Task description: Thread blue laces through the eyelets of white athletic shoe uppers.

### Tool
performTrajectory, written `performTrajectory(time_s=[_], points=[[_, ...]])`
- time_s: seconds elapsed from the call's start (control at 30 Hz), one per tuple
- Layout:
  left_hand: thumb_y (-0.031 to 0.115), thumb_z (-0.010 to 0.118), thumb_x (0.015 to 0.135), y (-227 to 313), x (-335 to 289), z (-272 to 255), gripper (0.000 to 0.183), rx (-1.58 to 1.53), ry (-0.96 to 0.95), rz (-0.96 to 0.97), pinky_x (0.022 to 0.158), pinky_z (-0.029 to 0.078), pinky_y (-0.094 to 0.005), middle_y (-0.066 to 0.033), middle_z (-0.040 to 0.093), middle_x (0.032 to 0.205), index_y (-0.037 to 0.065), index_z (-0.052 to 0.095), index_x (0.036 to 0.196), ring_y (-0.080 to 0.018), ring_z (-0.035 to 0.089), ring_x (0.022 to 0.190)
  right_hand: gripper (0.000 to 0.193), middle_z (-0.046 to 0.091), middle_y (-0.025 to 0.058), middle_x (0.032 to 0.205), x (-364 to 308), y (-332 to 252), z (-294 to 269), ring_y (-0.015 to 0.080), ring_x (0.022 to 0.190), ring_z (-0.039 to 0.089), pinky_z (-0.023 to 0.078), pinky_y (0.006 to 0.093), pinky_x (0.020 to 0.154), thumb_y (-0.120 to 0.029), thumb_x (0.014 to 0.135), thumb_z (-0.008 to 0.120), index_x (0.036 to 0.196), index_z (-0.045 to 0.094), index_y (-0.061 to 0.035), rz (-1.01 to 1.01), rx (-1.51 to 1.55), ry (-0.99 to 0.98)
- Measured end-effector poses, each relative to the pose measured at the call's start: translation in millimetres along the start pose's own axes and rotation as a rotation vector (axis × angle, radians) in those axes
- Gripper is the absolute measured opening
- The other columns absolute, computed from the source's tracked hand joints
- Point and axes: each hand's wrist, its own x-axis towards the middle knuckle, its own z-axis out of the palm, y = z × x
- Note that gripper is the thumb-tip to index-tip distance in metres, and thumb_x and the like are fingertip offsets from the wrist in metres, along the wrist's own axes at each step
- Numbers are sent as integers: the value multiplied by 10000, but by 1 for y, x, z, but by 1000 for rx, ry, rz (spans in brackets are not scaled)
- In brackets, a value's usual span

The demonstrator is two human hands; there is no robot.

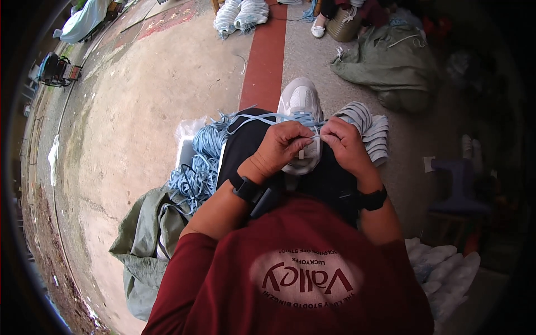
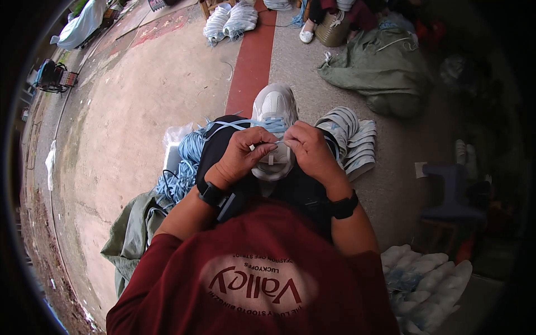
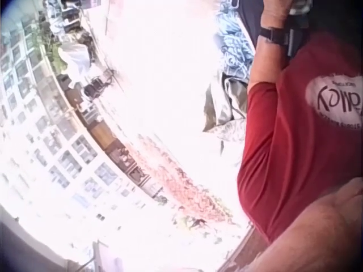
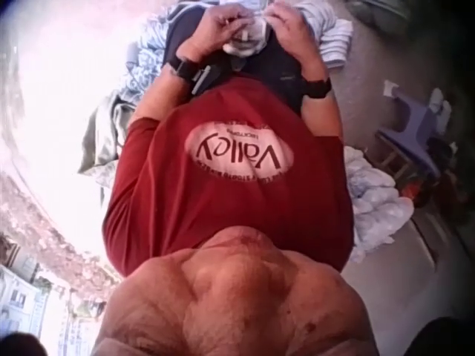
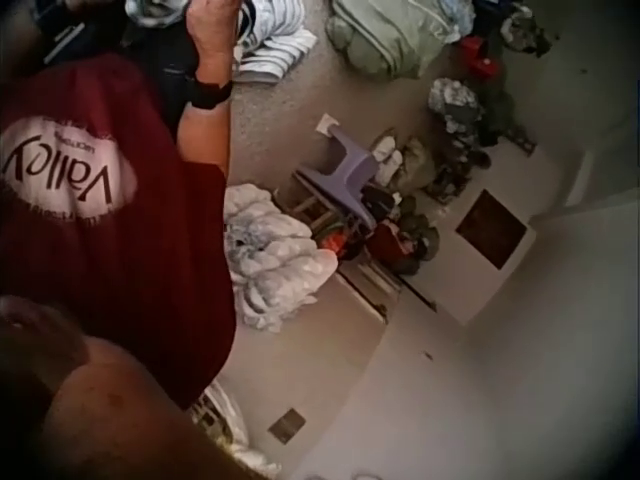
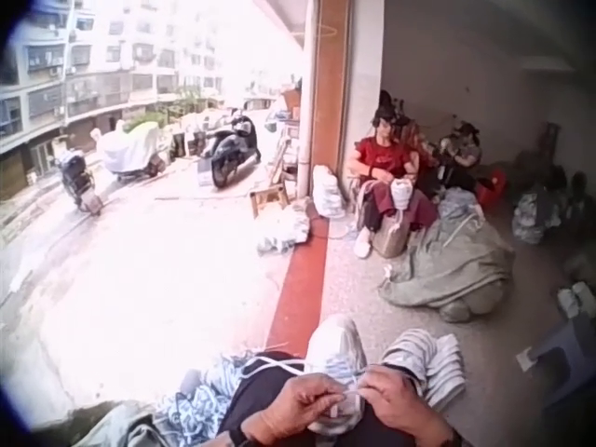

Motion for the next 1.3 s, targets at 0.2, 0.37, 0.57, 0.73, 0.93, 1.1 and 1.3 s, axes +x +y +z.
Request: performTrajectory(time_s=[0.2, 0.37, 0.57, 0.73, 0.93, 1.1, 1.3], points=[[29, 640, 769, -21, -12, -9, 51, 257, 216, -133, 610, 452, -285, -90, 591, 707, 4, 620, 809, -184, 564, 633, 93, 543, 177, 845, 8, 23, 32, 351, 784, 562, 459, 404, 682, -19, 736, 571, 827, 583, -6, -125, -283, -1], [102, 662, 719, -24, -10, -4, 88, 546, 149, -182, 603, 471, -329, -113, 613, 732, 43, 646, 783, -276, 600, 664, 100, 526, 170, 827, 15, 42, 45, 372, 803, 561, 470, 408, 703, 13, 720, 559, 813, 580, -18, -81, -401, -113], [112, 646, 691, -24, -5, 0, 65, 806, 77, -82, 623, 475, -377, -93, 581, 717, 71, 635, 740, -295, 584, 713, 20, 557, 39, 633, 1, 57, 41, 101, 571, 497, 420, 252, 554, 7, 801, 539, 788, 554, 12, 229, 490, 131], [96, 651, 691, -31, -1, 4, 52, 759, 143, -8, 638, 466, -372, -90, 570, 741, 67, 618, 719, -294, 566, 746, 25, 542, 19, 621, -18, 43, 40, 65, 515, 481, 369, 192, 486, 7, 824, 563, 814, 577, -12, 448, 896, 196], [73, 655, 677, -39, 10, -2, 68, 698, 6, 75, 664, 467, -347, -84, 570, 751, 62, 623, 736, -280, 560, 751, 33, 552, 23, 628, -33, 48, 21, 71, 498, 493, 349, 190, 454, -42, 849, 571, 833, 585, -15, 446, 1066, 334], [131, 587, 754, -32, 2, -7, 63, 788, -103, -13, 700, 480, -370, -90, 563, 840, 77, 618, 761, -287, 554, 847, 72, 578, 44, 642, -44, 59, 12, 86, 523, 510, 365, 188, 487, -81, 863, 559, 836, 587, -20, 417, 1047, 376], [78, 601, 699, -36, 11, 4, 56, 846, 1, 102, 674, 481, -337, -79, 575, 774, 74, 631, 746, -265, 565, 783, 63, 581, 45, 639, -45, 59, 18, 86, 525, 515, 368, 191, 490, -79, 855, 567, 827, 589, -27, 449, 1037, 394]])
